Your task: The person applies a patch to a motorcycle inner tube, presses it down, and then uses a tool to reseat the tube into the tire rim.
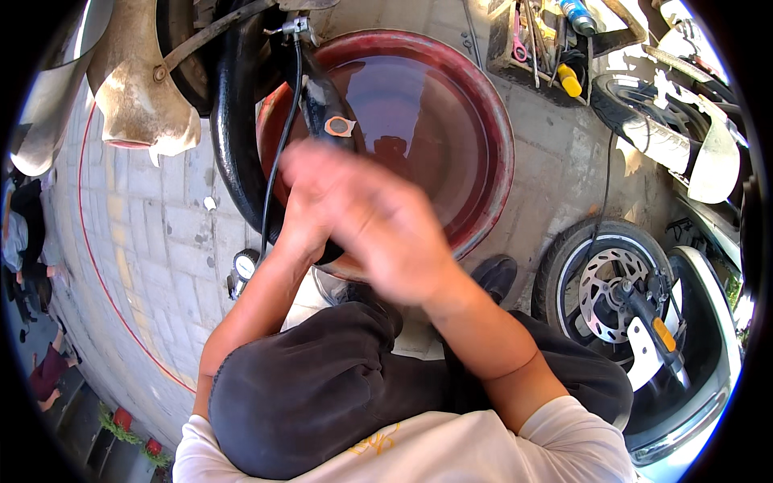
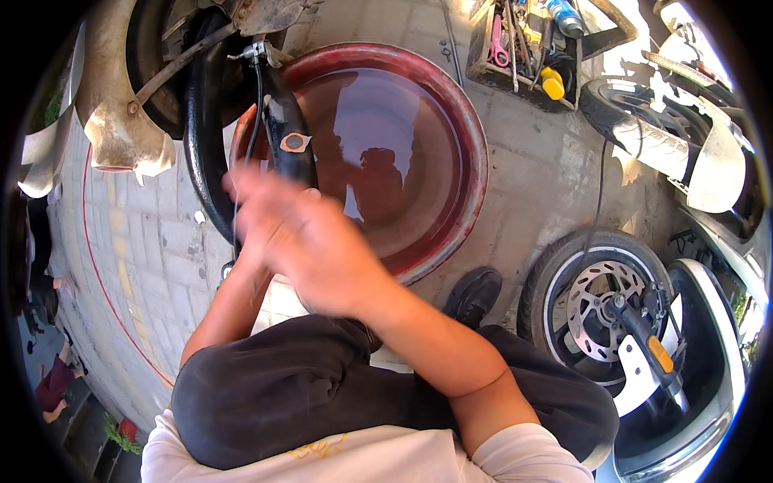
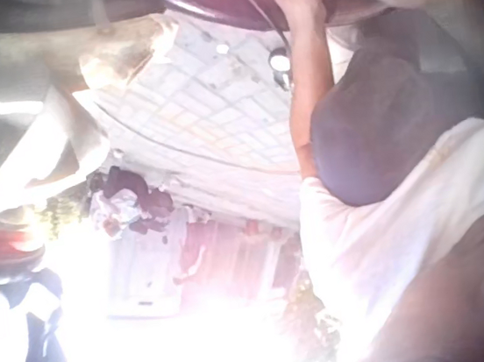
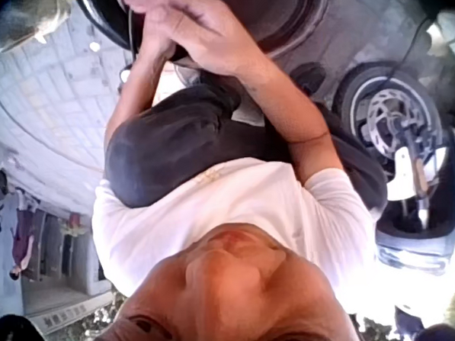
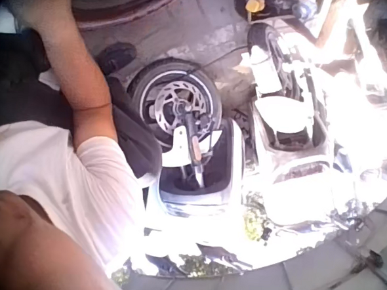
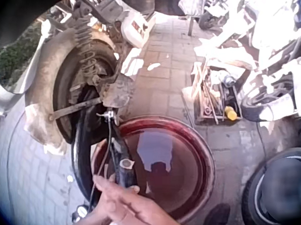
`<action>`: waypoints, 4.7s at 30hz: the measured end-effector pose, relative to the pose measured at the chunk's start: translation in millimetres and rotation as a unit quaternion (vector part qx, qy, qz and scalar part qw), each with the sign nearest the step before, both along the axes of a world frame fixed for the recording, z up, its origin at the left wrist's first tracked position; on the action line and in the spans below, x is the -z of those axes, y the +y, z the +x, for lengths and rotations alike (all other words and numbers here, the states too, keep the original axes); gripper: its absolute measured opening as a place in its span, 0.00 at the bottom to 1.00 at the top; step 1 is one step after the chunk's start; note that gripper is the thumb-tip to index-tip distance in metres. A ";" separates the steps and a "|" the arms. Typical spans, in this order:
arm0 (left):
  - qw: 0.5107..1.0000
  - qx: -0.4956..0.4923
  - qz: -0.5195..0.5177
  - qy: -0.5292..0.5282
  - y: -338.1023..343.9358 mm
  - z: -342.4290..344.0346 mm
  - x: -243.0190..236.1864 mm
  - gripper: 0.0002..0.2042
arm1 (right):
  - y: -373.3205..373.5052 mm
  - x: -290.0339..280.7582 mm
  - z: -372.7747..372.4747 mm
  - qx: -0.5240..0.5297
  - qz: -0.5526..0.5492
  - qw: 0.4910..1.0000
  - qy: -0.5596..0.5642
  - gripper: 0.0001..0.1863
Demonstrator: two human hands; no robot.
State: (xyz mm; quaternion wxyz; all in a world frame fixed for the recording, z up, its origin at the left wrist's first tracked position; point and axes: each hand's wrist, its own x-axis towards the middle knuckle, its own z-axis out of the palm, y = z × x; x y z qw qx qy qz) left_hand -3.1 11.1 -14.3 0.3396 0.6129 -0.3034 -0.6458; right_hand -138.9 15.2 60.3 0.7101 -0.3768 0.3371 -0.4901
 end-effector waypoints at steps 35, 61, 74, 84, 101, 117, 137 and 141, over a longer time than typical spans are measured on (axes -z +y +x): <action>0.999 -0.033 -0.029 0.008 3.3 3.0 -3.9 0.24 | -14.5 19.0 -30.0 -0.086 -0.050 0.995 -0.006 0.22; 1.000 -0.013 0.003 0.017 -1.4 0.2 -9.9 0.24 | -62.2 59.2 -88.8 0.232 -0.019 0.958 0.168 0.21; 1.000 -0.018 0.002 0.022 -0.3 16.6 -14.3 0.28 | -162.3 60.6 -28.9 0.076 -0.151 0.919 0.356 0.17; 0.999 -0.023 0.012 0.032 1.9 11.8 -16.5 0.28 | -179.2 79.0 14.8 0.029 -0.213 0.928 0.305 0.23; 0.998 -0.016 0.003 0.053 -2.1 15.4 -12.0 0.30 | -176.2 81.8 0.6 0.132 -0.363 0.756 0.528 0.07; 0.988 -0.070 -0.003 0.137 -5.9 23.7 -5.6 0.22 | -87.9 76.2 7.5 0.113 0.110 0.966 0.205 0.20; 0.985 -0.082 0.033 0.148 -43.9 35.9 -1.9 0.19 | -78.7 116.0 31.6 0.028 -0.006 0.960 0.278 0.15; 0.991 -0.063 -0.026 0.114 -50.7 45.2 15.8 0.26 | -90.8 103.7 16.1 -0.103 -0.011 0.963 0.249 0.23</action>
